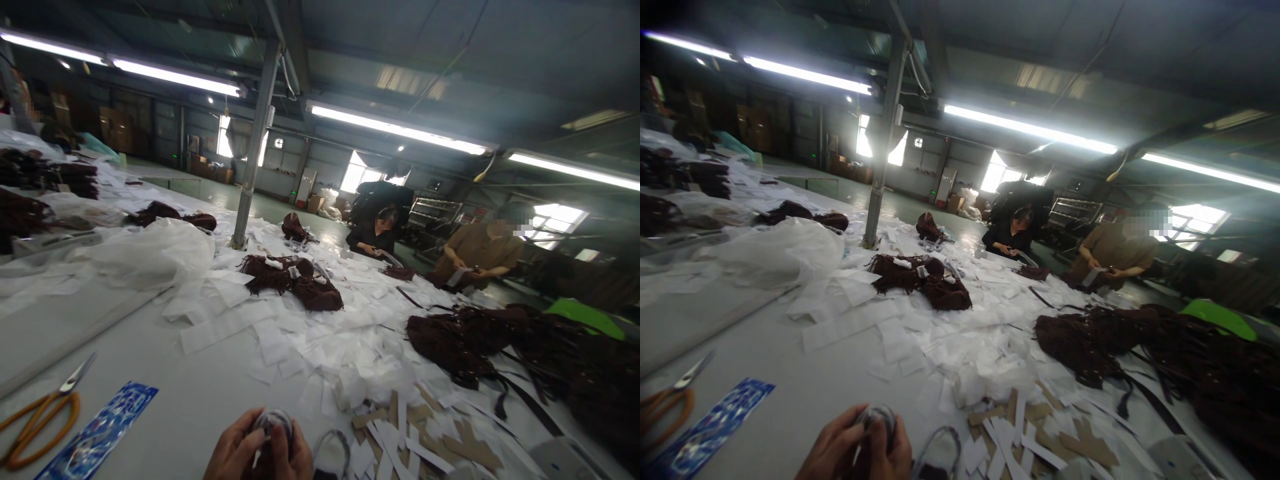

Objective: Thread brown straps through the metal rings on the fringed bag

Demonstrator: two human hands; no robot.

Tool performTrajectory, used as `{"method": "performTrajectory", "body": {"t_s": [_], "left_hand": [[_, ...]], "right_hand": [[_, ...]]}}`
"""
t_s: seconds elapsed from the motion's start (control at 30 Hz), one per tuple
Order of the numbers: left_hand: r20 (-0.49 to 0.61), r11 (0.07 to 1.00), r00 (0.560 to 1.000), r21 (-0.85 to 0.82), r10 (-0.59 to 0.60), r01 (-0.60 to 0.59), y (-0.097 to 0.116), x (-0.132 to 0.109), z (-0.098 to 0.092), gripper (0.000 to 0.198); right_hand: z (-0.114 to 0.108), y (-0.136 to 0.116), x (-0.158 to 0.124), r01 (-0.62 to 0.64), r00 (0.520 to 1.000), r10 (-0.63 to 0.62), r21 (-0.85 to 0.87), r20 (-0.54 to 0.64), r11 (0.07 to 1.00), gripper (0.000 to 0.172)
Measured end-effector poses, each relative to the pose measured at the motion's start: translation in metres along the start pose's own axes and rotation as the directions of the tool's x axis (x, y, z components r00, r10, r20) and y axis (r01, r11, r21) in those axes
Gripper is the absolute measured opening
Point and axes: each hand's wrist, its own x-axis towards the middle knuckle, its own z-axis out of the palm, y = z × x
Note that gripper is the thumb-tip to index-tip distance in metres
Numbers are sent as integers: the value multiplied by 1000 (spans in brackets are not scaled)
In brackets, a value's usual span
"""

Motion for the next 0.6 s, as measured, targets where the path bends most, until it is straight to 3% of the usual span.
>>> {"method": "performTrajectory", "body": {"t_s": [0.1,0.2,0.37,0.5,0.6], "left_hand": [[4,992,999,-114,-51,51,1,0,3,57],[126,987,990,-139,-63,81,-2,8,2,45],[361,957,925,-203,-122,206,-3,15,-4,40],[417,897,872,-232,-257,375,7,6,-6,41],[469,904,841,-177,-270,389,19,-1,-1,33]], "right_hand": [[-1,-3,3,-1,1000,1,28,19,1000,54],[-5,-3,5,20,1000,-20,58,8,998,54],[-12,-1,6,21,1000,-19,128,-15,992,56],[-15,-5,4,33,997,-47,197,67,980,54],[-17,-7,4,45,990,-70,188,125,981,54]]}}
